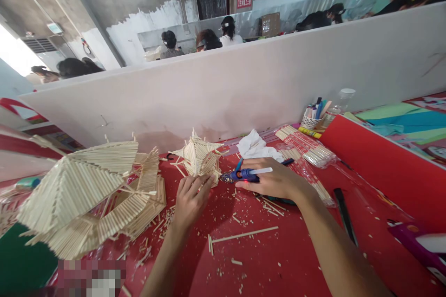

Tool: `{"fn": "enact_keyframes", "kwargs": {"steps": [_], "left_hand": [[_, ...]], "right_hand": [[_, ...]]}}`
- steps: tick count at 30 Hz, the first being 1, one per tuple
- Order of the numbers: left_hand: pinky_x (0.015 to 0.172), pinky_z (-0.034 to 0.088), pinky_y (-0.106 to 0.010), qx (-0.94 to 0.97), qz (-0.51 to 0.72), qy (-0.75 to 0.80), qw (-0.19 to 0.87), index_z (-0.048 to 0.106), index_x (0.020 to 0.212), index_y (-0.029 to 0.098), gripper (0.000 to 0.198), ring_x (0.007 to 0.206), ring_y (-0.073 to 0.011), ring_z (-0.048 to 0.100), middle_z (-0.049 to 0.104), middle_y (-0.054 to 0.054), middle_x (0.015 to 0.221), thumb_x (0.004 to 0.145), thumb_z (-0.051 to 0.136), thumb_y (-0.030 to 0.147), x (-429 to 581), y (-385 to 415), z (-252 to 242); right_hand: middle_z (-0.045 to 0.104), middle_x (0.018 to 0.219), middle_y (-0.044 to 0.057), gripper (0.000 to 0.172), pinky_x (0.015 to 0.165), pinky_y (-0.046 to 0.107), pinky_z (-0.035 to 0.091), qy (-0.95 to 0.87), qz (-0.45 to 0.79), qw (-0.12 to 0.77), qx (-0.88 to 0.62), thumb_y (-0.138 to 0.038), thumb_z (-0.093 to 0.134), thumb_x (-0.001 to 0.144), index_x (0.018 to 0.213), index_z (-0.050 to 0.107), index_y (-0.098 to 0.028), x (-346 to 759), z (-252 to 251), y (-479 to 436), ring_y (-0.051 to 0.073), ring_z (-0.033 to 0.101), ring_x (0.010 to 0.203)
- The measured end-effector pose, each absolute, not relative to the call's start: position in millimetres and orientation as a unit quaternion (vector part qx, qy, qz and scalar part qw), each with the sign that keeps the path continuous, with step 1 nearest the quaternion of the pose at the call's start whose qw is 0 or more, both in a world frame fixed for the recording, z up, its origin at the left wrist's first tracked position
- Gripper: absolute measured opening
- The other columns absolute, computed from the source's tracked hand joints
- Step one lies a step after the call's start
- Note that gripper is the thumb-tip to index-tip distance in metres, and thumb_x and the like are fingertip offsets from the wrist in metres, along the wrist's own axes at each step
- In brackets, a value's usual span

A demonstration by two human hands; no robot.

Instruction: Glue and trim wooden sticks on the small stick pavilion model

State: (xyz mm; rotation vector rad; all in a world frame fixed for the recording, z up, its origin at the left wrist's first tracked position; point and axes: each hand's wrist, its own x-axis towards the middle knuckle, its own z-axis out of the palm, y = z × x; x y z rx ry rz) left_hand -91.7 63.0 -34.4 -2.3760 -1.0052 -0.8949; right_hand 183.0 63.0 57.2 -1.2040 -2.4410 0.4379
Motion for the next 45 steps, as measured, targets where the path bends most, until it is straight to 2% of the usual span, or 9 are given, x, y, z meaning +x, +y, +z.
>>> {"fn": "enact_keyframes", "kwargs": {"steps": [6,10,16,23,30,35,41,45], "left_hand": [[0.087,0.046,-0.038,-0.843,-0.344,-0.361,0.203,0.066,0.121,0.021,0.028,0.095,-0.0234,0.067,0.076,-0.009,0.104,0.094,0.062,0.018,-89,63,-33],[0.082,0.045,-0.037,-0.835,-0.357,-0.368,0.200,0.064,0.116,0.019,0.022,0.090,-0.0236,0.066,0.076,-0.009,0.099,0.093,0.064,0.020,-86,62,-27],[0.080,0.044,-0.034,-0.841,-0.372,-0.354,0.171,0.063,0.101,0.020,0.006,0.084,-0.0198,0.065,0.074,-0.006,0.092,0.095,0.062,0.019,-88,60,-21],[0.083,0.046,-0.033,-0.868,-0.383,-0.289,0.128,0.064,0.107,0.020,0.018,0.088,-0.0172,0.067,0.076,-0.005,0.095,0.095,0.057,0.008,-96,56,-23],[0.084,0.051,-0.034,-0.894,-0.382,-0.210,0.104,0.064,0.117,0.016,0.025,0.098,-0.0193,0.068,0.076,-0.012,0.103,0.098,0.049,0.008,-103,54,-19],[0.075,0.051,-0.031,-0.906,-0.371,-0.169,0.116,0.066,0.105,0.015,0.015,0.085,-0.0176,0.068,0.076,-0.008,0.091,0.094,0.059,0.009,-107,55,-7],[0.061,0.046,-0.028,-0.905,-0.364,-0.177,0.130,0.062,0.089,0.016,0.010,0.066,-0.0153,0.060,0.070,-0.004,0.072,0.090,0.058,0.006,-116,52,14],[0.059,0.044,-0.027,-0.918,-0.328,-0.181,0.132,0.060,0.085,0.017,0.009,0.062,-0.0140,0.059,0.068,-0.001,0.070,0.088,0.064,0.010,-129,51,24]], "right_hand": [[0.069,0.085,0.005,0.026,0.069,0.032,0.044,-0.870,0.161,0.194,-0.424,-0.043,0.060,0.095,0.082,0.065,-0.021,183,57,63,0.020,0.062,0.077],[0.068,0.082,0.004,0.027,0.068,0.031,0.043,-0.873,0.152,0.195,-0.420,-0.042,0.060,0.095,0.080,0.065,-0.021,184,56,63,0.020,0.061,0.075],[0.068,0.085,0.004,0.026,0.069,0.030,0.043,-0.875,0.150,0.190,-0.419,-0.042,0.061,0.095,0.081,0.065,-0.020,185,55,63,0.020,0.062,0.077],[0.067,0.084,0.003,0.027,0.069,0.030,0.043,-0.876,0.143,0.187,-0.421,-0.043,0.061,0.095,0.080,0.063,-0.021,186,54,64,0.019,0.061,0.076],[0.068,0.086,0.004,0.028,0.072,0.030,0.043,-0.878,0.145,0.192,-0.414,-0.043,0.060,0.096,0.080,0.063,-0.020,188,51,65,0.020,0.062,0.079],[0.068,0.085,0.004,0.028,0.070,0.030,0.043,-0.876,0.153,0.189,-0.416,-0.043,0.060,0.095,0.079,0.064,-0.020,188,53,64,0.020,0.062,0.078],[0.066,0.082,0.003,0.032,0.070,0.030,0.042,-0.877,0.169,0.180,-0.413,-0.046,0.061,0.093,0.074,0.060,-0.021,191,53,65,0.020,0.060,0.076],[0.069,0.087,0.004,0.032,0.074,0.031,0.044,-0.863,0.202,0.165,-0.432,-0.051,0.060,0.092,0.080,0.064,-0.022,198,51,67,0.022,0.064,0.083]]}}
